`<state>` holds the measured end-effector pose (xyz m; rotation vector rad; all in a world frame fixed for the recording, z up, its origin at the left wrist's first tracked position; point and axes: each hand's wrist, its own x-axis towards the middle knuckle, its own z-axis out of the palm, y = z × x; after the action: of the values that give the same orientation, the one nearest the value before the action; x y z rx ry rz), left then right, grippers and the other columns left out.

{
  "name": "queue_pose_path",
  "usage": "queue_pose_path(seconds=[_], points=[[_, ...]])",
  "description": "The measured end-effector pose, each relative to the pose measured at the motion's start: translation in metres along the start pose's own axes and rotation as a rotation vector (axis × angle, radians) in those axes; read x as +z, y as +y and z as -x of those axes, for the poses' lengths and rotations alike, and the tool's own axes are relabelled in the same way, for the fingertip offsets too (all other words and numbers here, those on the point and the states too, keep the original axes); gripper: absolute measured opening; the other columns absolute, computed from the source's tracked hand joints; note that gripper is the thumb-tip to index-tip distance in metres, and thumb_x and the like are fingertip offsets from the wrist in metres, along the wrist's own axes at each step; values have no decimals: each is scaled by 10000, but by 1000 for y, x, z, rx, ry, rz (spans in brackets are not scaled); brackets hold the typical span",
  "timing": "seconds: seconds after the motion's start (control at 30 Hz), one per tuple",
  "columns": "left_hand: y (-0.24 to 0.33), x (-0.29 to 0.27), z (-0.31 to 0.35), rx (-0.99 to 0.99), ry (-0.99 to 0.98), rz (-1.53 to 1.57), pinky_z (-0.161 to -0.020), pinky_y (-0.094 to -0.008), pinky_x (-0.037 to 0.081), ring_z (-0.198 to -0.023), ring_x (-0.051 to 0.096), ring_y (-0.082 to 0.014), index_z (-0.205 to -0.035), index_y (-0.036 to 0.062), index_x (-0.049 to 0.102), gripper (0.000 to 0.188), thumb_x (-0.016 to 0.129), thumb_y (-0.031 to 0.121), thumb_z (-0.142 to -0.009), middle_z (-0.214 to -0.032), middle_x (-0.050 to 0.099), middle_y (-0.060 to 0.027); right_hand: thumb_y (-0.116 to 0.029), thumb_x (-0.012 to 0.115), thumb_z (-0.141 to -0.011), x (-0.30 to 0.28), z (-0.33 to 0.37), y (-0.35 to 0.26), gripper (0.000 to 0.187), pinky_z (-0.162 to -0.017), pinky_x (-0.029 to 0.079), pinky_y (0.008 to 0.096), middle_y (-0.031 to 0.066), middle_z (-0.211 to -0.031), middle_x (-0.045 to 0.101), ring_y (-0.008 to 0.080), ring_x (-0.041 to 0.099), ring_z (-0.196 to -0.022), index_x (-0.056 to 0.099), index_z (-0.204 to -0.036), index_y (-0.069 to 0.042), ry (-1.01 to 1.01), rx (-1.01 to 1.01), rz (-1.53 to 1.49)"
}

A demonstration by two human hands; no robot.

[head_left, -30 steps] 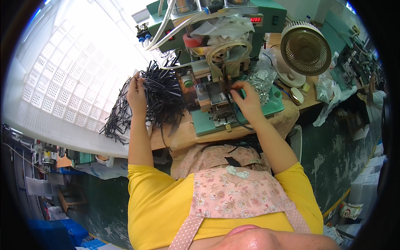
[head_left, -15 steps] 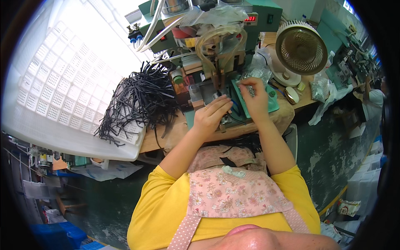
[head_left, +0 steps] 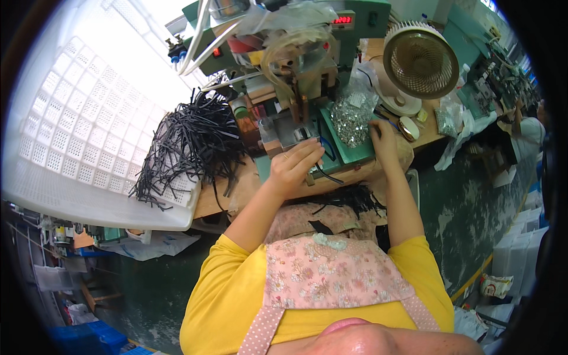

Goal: The person repeatedly picks up black cords and small metallic components, inserts the cord into a machine, and secures the component onto the cord. The finished items are placed on a green tray beside the machine.

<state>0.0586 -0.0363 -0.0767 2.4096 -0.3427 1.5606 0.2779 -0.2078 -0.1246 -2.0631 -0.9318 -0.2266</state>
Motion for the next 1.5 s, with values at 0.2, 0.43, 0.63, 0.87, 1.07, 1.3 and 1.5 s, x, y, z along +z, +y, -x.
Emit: queue_pose_path(seconds=[0.2, 0.43, 0.63, 0.87, 1.07, 1.3, 1.5], points=[[1, -1, 3, -42, -1, 18, -732, -300, 561, -982, 672, -249, -1006, 38, 676, 279, 684, 48, -727, -1011, 680, -85, -31, 708, -755, 28, 30, -4, 280, -801, 466, 437, 131, -1034, 590, 355, 581, -956, 627, -1015, -90, -147, -192, 98], [25, -28, 20, -220, -118, -86, -921, -381, 488, -1160, 556, -294, -1151, 56, 605, 398, 698, 63, -764, -1200, 577, -115, -45, 649, -812, 42, 7, 5, 127, -782, 378, 383, 67, -944, 617, 291, 581, -842, 629, -926, -96, -39, -261, 83], [-16, -124, 114, -760, -334, -605, -817, -393, 466, -918, 616, -309, -1074, 40, 579, 244, 635, 162, -870, -964, 647, -129, -35, 639, -843, 55, 3, -9, 96, -783, 391, 373, 63, -949, 606, 255, 589, -835, 625, -928, -77, 97, -247, 68], [-42, -164, 201, -920, -753, -1011, -606, -405, 527, -729, 664, -280, -846, 85, 511, 117, 575, 179, -819, -778, 625, -83, -1, 645, -842, 57, 6, -5, 123, -700, 495, 320, 112, -1109, 545, 250, 606, -873, 638, -961, -29, 114, -121, -107], [-17, -207, 138, -1065, -1020, -714, -590, -390, 522, -674, 680, -294, -934, 14, 536, 153, 560, 157, -883, -732, 675, -143, -17, 665, -820, 56, 7, -6, 130, -729, 483, 350, 115, -1013, 591, 281, 603, -867, 638, -946, -33, 64, -173, -82], [2, -188, 76, -1528, -419, 253, -491, -252, 458, -524, 555, -88, -1002, -1, 545, 197, 614, 144, -889, -644, 579, -68, -44, 670, -811, 52, 8, -16, 97, -741, 455, 377, 112, -850, 625, 300, 590, -791, 640, -903, -46, 79, -183, -11], [-22, -147, 73, -1392, -314, 278, -582, -230, 473, -621, 613, -90, -994, 22, 519, 146, 593, 120, -916, -748, 660, -89, -73, 633, -878, 37, 9, -66, 149, -797, 471, 292, 93, -958, 651, 184, 628, -901, 632, -1016, -18, -52, 65, -264]])
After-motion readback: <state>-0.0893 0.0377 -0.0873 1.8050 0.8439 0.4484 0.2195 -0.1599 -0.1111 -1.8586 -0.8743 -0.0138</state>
